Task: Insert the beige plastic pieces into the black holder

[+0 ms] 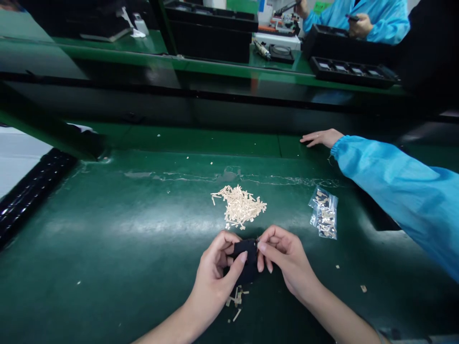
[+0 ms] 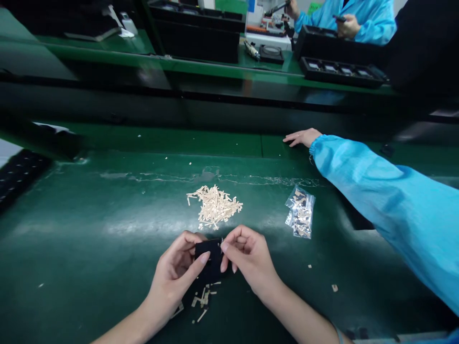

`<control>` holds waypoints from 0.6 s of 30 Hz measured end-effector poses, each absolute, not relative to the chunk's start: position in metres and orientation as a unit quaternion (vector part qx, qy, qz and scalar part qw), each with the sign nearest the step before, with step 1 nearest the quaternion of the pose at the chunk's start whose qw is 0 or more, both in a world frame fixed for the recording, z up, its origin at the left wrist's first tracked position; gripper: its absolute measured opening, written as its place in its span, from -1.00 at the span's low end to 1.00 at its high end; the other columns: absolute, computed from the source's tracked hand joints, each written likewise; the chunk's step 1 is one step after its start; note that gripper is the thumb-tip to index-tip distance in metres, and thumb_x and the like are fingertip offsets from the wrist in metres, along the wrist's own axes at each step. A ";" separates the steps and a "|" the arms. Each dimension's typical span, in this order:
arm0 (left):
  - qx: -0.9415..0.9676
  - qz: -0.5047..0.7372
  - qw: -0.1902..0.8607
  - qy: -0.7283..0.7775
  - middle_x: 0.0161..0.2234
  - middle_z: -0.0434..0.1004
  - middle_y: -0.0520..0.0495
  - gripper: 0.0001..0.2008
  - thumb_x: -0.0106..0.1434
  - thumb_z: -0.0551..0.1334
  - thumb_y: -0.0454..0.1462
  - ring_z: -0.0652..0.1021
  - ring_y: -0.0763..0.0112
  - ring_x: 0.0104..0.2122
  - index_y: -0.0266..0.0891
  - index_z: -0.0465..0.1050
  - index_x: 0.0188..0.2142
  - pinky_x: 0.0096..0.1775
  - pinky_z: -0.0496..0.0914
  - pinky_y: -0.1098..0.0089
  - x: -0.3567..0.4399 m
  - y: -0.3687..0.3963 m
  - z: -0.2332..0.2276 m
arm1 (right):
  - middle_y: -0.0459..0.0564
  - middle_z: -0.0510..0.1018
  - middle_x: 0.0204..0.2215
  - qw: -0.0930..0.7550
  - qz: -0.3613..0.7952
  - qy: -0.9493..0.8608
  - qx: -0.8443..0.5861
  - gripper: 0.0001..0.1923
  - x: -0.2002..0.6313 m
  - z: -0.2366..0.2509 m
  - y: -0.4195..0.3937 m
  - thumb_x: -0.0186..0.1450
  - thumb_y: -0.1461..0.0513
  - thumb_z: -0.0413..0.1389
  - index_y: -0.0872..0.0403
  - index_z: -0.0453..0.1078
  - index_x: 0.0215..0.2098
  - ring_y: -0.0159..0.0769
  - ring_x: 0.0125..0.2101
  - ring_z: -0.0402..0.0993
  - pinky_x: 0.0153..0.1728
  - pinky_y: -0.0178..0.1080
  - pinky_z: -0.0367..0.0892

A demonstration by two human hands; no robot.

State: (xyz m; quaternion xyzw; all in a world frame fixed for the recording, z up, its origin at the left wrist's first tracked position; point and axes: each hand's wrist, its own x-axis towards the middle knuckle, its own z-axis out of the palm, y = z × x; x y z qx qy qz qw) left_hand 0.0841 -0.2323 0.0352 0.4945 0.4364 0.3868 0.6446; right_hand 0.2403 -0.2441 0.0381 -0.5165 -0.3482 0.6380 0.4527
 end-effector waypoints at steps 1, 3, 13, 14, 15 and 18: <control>0.494 0.386 0.645 0.436 -0.49 0.26 0.05 -0.91 0.21 0.17 -0.29 0.31 0.50 -0.49 -0.22 0.25 -0.40 -0.48 0.22 0.52 0.084 -0.232 0.035 | -0.18 0.39 -0.73 0.451 0.637 -0.350 -0.518 -0.82 0.240 0.038 -0.244 0.18 0.18 0.15 0.12 0.29 -0.48 -0.51 -0.71 0.27 -0.69 -0.45 0.08; 0.493 0.386 0.645 0.438 -0.49 0.28 0.04 -0.91 0.21 0.17 -0.28 0.32 0.49 -0.49 -0.22 0.25 -0.39 -0.48 0.22 0.52 0.084 -0.233 0.035 | -0.18 0.39 -0.73 0.449 0.634 -0.353 -0.521 -0.81 0.240 0.038 -0.244 0.17 0.18 0.16 0.12 0.29 -0.49 -0.50 -0.71 0.28 -0.69 -0.45 0.08; 0.492 0.388 0.648 0.433 -0.51 0.30 0.05 -0.89 0.21 0.16 -0.28 0.34 0.51 -0.51 -0.22 0.25 -0.42 -0.49 0.24 0.54 0.086 -0.232 0.036 | -0.20 0.37 -0.75 0.451 0.635 -0.347 -0.522 -0.80 0.239 0.036 -0.244 0.17 0.18 0.16 0.12 0.28 -0.49 -0.51 -0.72 0.30 -0.71 -0.47 0.08; 0.491 0.388 0.649 0.433 -0.52 0.29 0.06 -0.89 0.21 0.17 -0.28 0.33 0.51 -0.51 -0.22 0.25 -0.42 -0.49 0.24 0.54 0.086 -0.232 0.036 | -0.20 0.36 -0.74 0.451 0.635 -0.347 -0.522 -0.80 0.239 0.036 -0.245 0.18 0.18 0.16 0.12 0.28 -0.49 -0.51 -0.72 0.30 -0.71 -0.46 0.08; 0.490 0.389 0.649 0.434 -0.52 0.29 0.06 -0.89 0.21 0.17 -0.28 0.33 0.51 -0.52 -0.23 0.25 -0.42 -0.49 0.24 0.54 0.086 -0.232 0.036 | -0.20 0.36 -0.74 0.452 0.635 -0.348 -0.521 -0.80 0.239 0.036 -0.245 0.18 0.18 0.16 0.12 0.28 -0.49 -0.51 -0.72 0.30 -0.71 -0.46 0.08; 0.488 0.389 0.650 0.433 -0.52 0.30 0.05 -0.89 0.20 0.17 -0.29 0.34 0.51 -0.52 -0.23 0.25 -0.42 -0.50 0.25 0.54 0.085 -0.233 0.037 | -0.20 0.36 -0.74 0.453 0.633 -0.353 -0.519 -0.80 0.239 0.036 -0.245 0.18 0.18 0.15 0.12 0.28 -0.50 -0.50 -0.72 0.31 -0.71 -0.46 0.08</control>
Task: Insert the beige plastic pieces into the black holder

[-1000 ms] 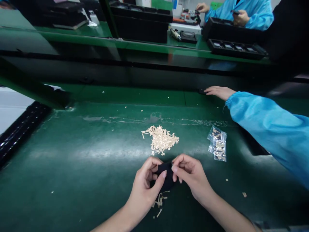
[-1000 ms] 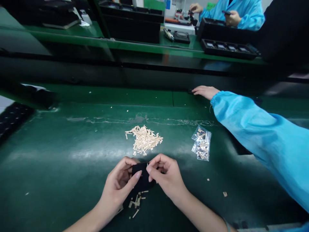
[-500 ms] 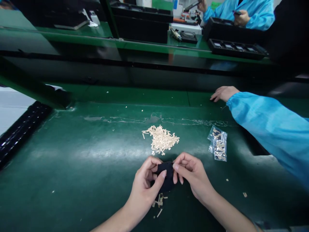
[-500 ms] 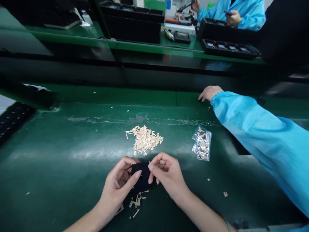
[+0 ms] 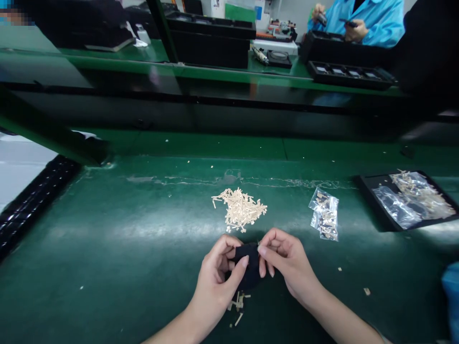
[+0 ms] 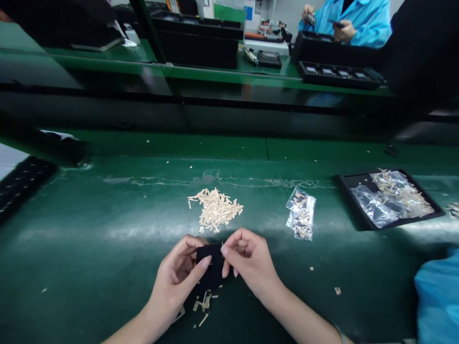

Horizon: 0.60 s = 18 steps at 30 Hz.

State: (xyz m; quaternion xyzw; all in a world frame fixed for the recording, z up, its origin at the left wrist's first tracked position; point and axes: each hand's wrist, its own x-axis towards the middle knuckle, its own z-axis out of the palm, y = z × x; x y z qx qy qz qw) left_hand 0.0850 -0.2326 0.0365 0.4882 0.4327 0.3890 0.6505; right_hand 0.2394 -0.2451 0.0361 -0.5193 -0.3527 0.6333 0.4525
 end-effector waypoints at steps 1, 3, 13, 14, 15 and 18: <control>0.488 0.390 0.651 0.431 -0.52 0.31 0.05 -0.90 0.20 0.17 -0.30 0.34 0.51 -0.52 -0.22 0.25 -0.42 -0.49 0.25 0.54 0.085 -0.233 0.037 | -0.19 0.37 -0.73 0.452 0.633 -0.355 -0.518 -0.80 0.239 0.036 -0.245 0.18 0.18 0.15 0.12 0.28 -0.50 -0.50 -0.72 0.30 -0.71 -0.46 0.08; 0.489 0.390 0.651 0.430 -0.51 0.31 0.05 -0.91 0.21 0.16 -0.30 0.35 0.51 -0.51 -0.22 0.26 -0.42 -0.49 0.26 0.54 0.085 -0.233 0.037 | -0.19 0.37 -0.73 0.449 0.633 -0.357 -0.520 -0.80 0.240 0.036 -0.245 0.18 0.18 0.15 0.12 0.28 -0.50 -0.50 -0.71 0.30 -0.70 -0.46 0.08; 0.491 0.390 0.645 0.437 -0.51 0.30 0.04 -0.91 0.19 0.18 -0.30 0.33 0.50 -0.52 -0.22 0.27 -0.41 -0.51 0.24 0.53 0.084 -0.233 0.037 | -0.20 0.38 -0.73 0.454 0.633 -0.357 -0.516 -0.82 0.240 0.034 -0.246 0.19 0.20 0.15 0.11 0.28 -0.49 -0.51 -0.72 0.30 -0.71 -0.46 0.08; 0.491 0.387 0.646 0.438 -0.51 0.30 0.04 -0.91 0.19 0.18 -0.29 0.33 0.49 -0.52 -0.22 0.27 -0.41 -0.51 0.24 0.53 0.084 -0.233 0.037 | -0.20 0.37 -0.73 0.454 0.633 -0.357 -0.516 -0.82 0.240 0.034 -0.246 0.18 0.20 0.15 0.11 0.28 -0.49 -0.51 -0.72 0.30 -0.71 -0.46 0.08; 0.491 0.385 0.647 0.439 -0.51 0.30 0.04 -0.91 0.19 0.18 -0.29 0.32 0.49 -0.52 -0.22 0.27 -0.41 -0.51 0.23 0.53 0.084 -0.233 0.037 | -0.21 0.36 -0.73 0.453 0.632 -0.357 -0.518 -0.82 0.240 0.034 -0.245 0.18 0.19 0.15 0.11 0.28 -0.49 -0.51 -0.73 0.30 -0.72 -0.46 0.08; 0.490 0.382 0.651 0.436 -0.50 0.30 0.04 -0.91 0.20 0.17 -0.28 0.32 0.50 -0.52 -0.21 0.26 -0.41 -0.50 0.24 0.53 0.083 -0.233 0.036 | -0.21 0.36 -0.73 0.451 0.630 -0.359 -0.521 -0.81 0.239 0.034 -0.245 0.18 0.18 0.16 0.11 0.28 -0.49 -0.51 -0.73 0.29 -0.71 -0.45 0.08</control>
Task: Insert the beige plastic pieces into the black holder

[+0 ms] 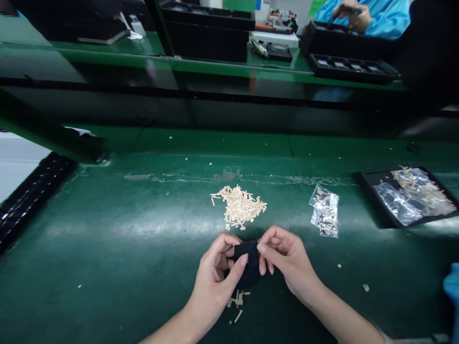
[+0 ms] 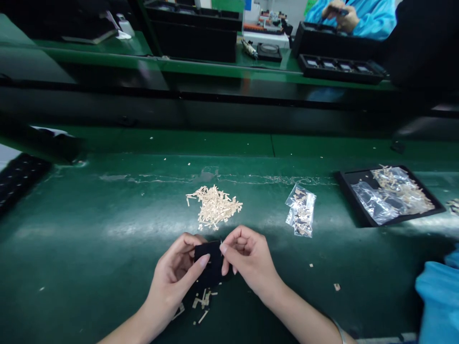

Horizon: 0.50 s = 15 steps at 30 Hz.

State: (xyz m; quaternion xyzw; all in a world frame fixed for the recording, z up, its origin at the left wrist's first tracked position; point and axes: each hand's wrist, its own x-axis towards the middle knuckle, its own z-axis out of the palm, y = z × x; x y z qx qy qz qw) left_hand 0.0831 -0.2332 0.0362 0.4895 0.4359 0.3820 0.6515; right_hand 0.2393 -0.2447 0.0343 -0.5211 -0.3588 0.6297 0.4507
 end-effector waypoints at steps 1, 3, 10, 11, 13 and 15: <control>0.489 0.382 0.653 0.435 -0.50 0.30 0.04 -0.91 0.21 0.17 -0.28 0.32 0.50 -0.51 -0.21 0.26 -0.40 -0.50 0.24 0.53 0.083 -0.233 0.036 | -0.20 0.37 -0.73 0.450 0.629 -0.360 -0.522 -0.81 0.239 0.035 -0.245 0.18 0.18 0.15 0.11 0.28 -0.49 -0.51 -0.73 0.29 -0.71 -0.45 0.08; 0.489 0.380 0.655 0.433 -0.49 0.30 0.04 -0.91 0.21 0.17 -0.29 0.32 0.50 -0.51 -0.21 0.26 -0.40 -0.49 0.24 0.54 0.083 -0.233 0.037 | -0.20 0.37 -0.73 0.448 0.628 -0.360 -0.524 -0.81 0.239 0.035 -0.245 0.18 0.18 0.15 0.11 0.28 -0.49 -0.51 -0.73 0.29 -0.71 -0.45 0.08; 0.490 0.370 0.657 0.437 -0.50 0.30 0.05 -0.89 0.20 0.17 -0.26 0.30 0.50 -0.51 -0.23 0.25 -0.40 -0.48 0.22 0.52 0.083 -0.232 0.038 | -0.21 0.36 -0.73 0.452 0.625 -0.355 -0.527 -0.80 0.239 0.035 -0.244 0.17 0.19 0.16 0.12 0.27 -0.50 -0.52 -0.72 0.31 -0.71 -0.47 0.09; 0.488 0.369 0.660 0.436 -0.49 0.29 0.05 -0.89 0.21 0.17 -0.26 0.30 0.50 -0.51 -0.23 0.25 -0.40 -0.48 0.21 0.51 0.083 -0.232 0.038 | -0.21 0.36 -0.73 0.452 0.626 -0.355 -0.527 -0.80 0.239 0.035 -0.244 0.17 0.19 0.16 0.12 0.27 -0.50 -0.52 -0.72 0.31 -0.71 -0.47 0.09; 0.483 0.368 0.666 0.433 -0.48 0.29 0.05 -0.89 0.21 0.17 -0.26 0.30 0.51 -0.49 -0.23 0.24 -0.38 -0.46 0.22 0.51 0.083 -0.232 0.036 | -0.21 0.36 -0.72 0.453 0.627 -0.354 -0.525 -0.80 0.240 0.035 -0.243 0.17 0.19 0.16 0.13 0.28 -0.50 -0.52 -0.72 0.31 -0.71 -0.47 0.10; 0.476 0.371 0.674 0.426 -0.48 0.29 0.06 -0.89 0.21 0.17 -0.27 0.30 0.52 -0.49 -0.24 0.24 -0.38 -0.44 0.22 0.52 0.082 -0.232 0.036 | -0.20 0.37 -0.71 0.455 0.629 -0.355 -0.520 -0.80 0.241 0.034 -0.244 0.17 0.19 0.16 0.13 0.28 -0.49 -0.52 -0.72 0.32 -0.71 -0.48 0.10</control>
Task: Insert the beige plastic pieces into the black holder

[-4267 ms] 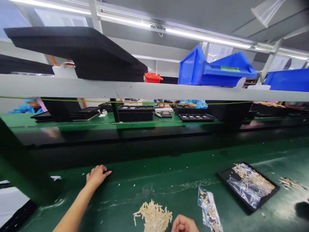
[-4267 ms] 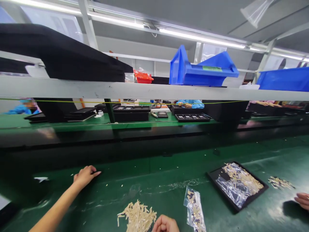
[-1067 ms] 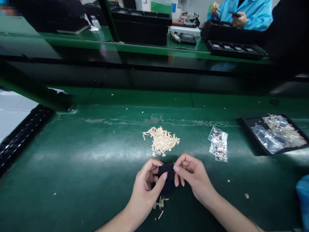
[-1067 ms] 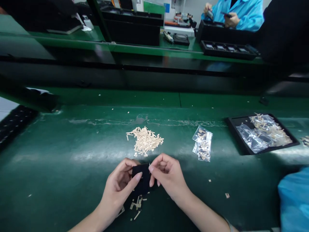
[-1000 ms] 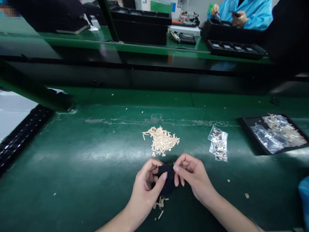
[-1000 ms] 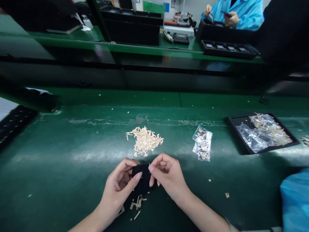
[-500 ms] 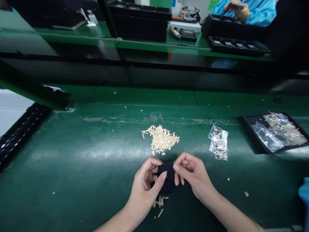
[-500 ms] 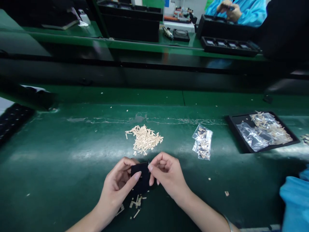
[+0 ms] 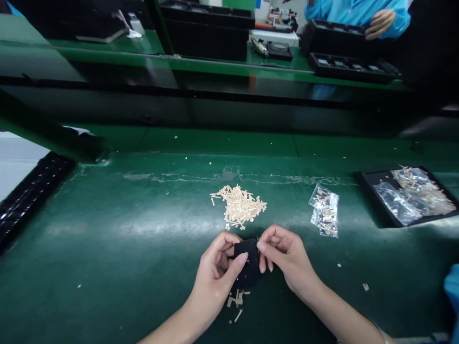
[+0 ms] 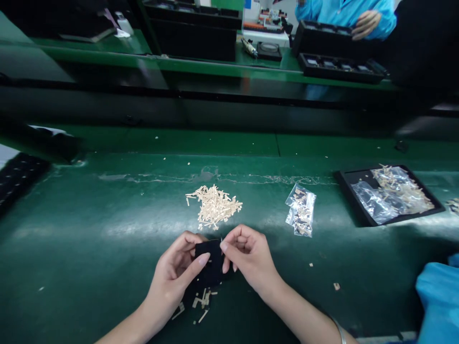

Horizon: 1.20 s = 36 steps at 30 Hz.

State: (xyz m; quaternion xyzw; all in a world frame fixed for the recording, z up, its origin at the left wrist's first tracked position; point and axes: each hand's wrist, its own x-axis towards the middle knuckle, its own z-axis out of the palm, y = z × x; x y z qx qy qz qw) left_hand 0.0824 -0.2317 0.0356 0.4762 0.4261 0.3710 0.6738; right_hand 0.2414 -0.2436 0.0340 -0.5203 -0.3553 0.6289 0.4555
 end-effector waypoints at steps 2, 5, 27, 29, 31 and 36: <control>0.466 0.368 0.686 0.420 -0.50 0.29 0.07 -0.88 0.21 0.18 -0.27 0.31 0.53 -0.51 -0.25 0.23 -0.38 -0.45 0.22 0.53 0.082 -0.230 0.036 | -0.20 0.37 -0.70 0.458 0.630 -0.359 -0.514 -0.81 0.242 0.033 -0.244 0.18 0.19 0.17 0.13 0.29 -0.49 -0.52 -0.72 0.33 -0.71 -0.48 0.11; 0.454 0.365 0.703 0.407 -0.51 0.30 0.07 -0.86 0.20 0.19 -0.27 0.32 0.54 -0.52 -0.26 0.22 -0.38 -0.47 0.22 0.54 0.082 -0.227 0.037 | -0.19 0.39 -0.70 0.465 0.633 -0.359 -0.504 -0.81 0.242 0.033 -0.244 0.18 0.19 0.17 0.13 0.29 -0.48 -0.52 -0.71 0.33 -0.70 -0.48 0.11; 0.411 0.384 0.743 0.363 -0.48 0.32 0.05 -0.88 0.23 0.19 -0.30 0.34 0.52 -0.47 -0.25 0.22 -0.36 -0.39 0.23 0.51 0.079 -0.226 0.031 | -0.14 0.44 -0.61 0.494 0.643 -0.335 -0.480 -0.84 0.240 0.038 -0.243 0.23 0.15 0.10 0.10 0.33 -0.36 -0.50 -0.67 0.30 -0.67 -0.45 0.11; 0.411 0.381 0.745 0.363 -0.47 0.34 0.04 -0.88 0.22 0.19 -0.31 0.36 0.51 -0.45 -0.26 0.23 -0.35 -0.38 0.24 0.50 0.080 -0.226 0.031 | -0.13 0.44 -0.61 0.485 0.664 -0.324 -0.468 -0.83 0.242 0.038 -0.242 0.19 0.16 0.14 0.12 0.33 -0.39 -0.51 -0.66 0.29 -0.66 -0.45 0.12; 0.408 0.376 0.749 0.362 -0.46 0.36 0.04 -0.88 0.22 0.19 -0.31 0.38 0.51 -0.44 -0.25 0.22 -0.35 -0.38 0.25 0.50 0.080 -0.226 0.030 | -0.15 0.42 -0.63 0.473 0.685 -0.311 -0.459 -0.83 0.243 0.037 -0.241 0.14 0.19 0.19 0.12 0.32 -0.42 -0.52 -0.67 0.28 -0.66 -0.47 0.11; 0.386 0.362 0.777 0.340 -0.50 0.39 0.03 -0.85 0.19 0.22 -0.31 0.40 0.52 -0.49 -0.27 0.22 -0.36 -0.42 0.28 0.53 0.079 -0.223 0.031 | -0.19 0.37 -0.68 0.448 0.734 -0.288 -0.422 -0.78 0.244 0.032 -0.238 0.09 0.21 0.24 0.15 0.29 -0.49 -0.57 -0.71 0.25 -0.70 -0.51 0.09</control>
